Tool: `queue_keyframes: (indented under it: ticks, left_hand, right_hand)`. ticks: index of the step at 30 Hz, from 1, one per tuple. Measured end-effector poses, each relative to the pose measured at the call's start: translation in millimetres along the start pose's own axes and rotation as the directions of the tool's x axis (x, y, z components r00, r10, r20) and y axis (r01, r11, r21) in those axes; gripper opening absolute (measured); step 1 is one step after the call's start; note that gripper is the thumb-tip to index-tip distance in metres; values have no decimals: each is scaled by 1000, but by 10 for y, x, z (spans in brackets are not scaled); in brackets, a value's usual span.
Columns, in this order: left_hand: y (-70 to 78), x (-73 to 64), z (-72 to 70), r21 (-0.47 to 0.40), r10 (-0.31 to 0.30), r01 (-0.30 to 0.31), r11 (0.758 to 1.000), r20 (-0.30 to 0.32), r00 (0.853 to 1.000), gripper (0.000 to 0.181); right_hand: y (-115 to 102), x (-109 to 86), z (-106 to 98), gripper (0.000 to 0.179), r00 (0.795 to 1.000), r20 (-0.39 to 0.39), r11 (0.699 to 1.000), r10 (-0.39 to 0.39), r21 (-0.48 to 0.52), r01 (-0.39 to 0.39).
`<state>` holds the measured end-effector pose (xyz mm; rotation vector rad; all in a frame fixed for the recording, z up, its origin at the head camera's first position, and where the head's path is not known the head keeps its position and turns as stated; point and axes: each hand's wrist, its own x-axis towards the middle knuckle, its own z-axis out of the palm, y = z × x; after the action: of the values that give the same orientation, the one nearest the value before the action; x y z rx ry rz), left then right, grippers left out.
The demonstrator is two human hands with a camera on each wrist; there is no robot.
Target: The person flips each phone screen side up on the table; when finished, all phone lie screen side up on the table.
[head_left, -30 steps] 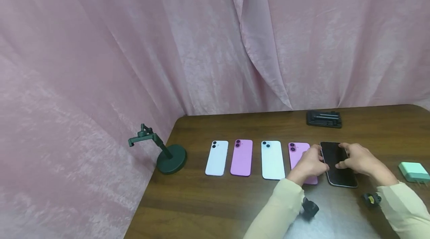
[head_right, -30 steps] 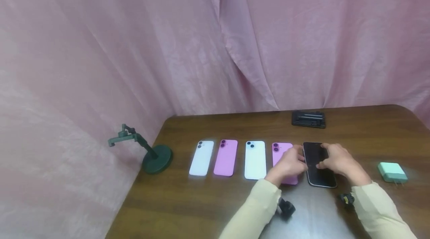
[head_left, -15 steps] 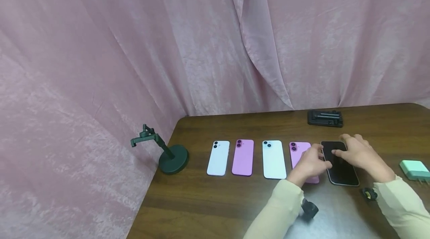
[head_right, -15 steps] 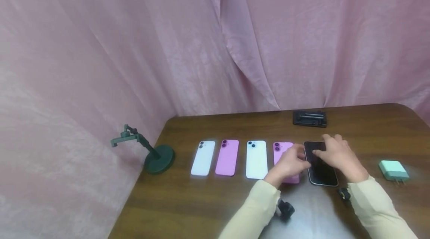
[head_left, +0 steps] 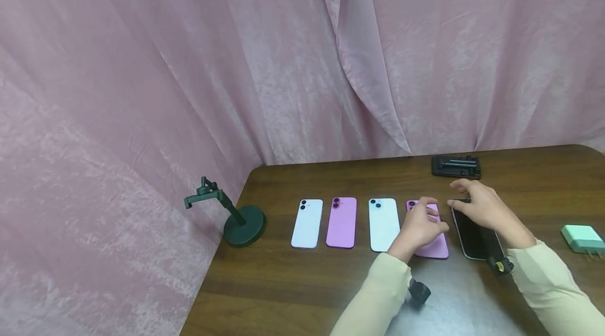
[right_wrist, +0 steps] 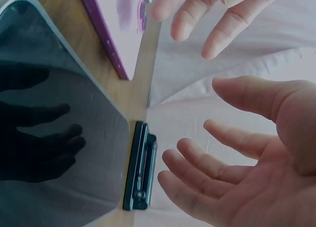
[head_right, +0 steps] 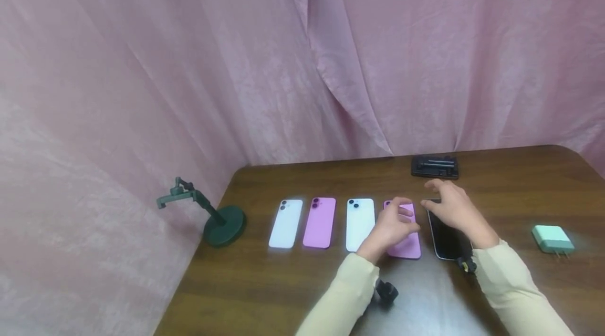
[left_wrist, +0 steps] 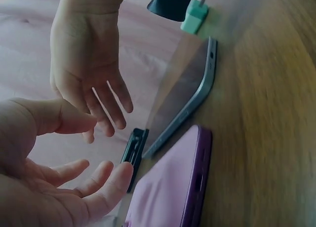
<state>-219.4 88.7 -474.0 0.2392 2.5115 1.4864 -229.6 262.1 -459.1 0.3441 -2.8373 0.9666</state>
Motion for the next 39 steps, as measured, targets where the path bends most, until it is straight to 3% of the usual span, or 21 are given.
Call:
queue_keyframes:
  ticks: [5,11,17,25,33,39]
  left_hand:
    - [-84,-7,-106,37,11,-11,999,4,1000,54]
    - [-162,-43,-178,140,22,-24,990,21,1000,62]
    - [-176,-119,-217,223,41,-48,974,37,998,67]
    - [-173,-169,-248,298,45,-56,953,45,998,68]
    - [-211,-188,-241,325,-7,-17,945,73,997,81]
    - [-235,-198,-222,378,-1,-36,925,96,995,85]
  right_hand:
    - [-69,58,73,43,999,29,999,-23,25,23]
    - [-117,153,160,42,997,49,998,-51,49,49]
    - [-152,194,275,44,993,111,997,-33,79,24]
    - [-182,208,359,45,987,157,996,-44,79,32]
    - [-157,249,392,44,972,233,998,-41,51,30]
    - [-151,289,388,41,965,260,999,-32,40,22]
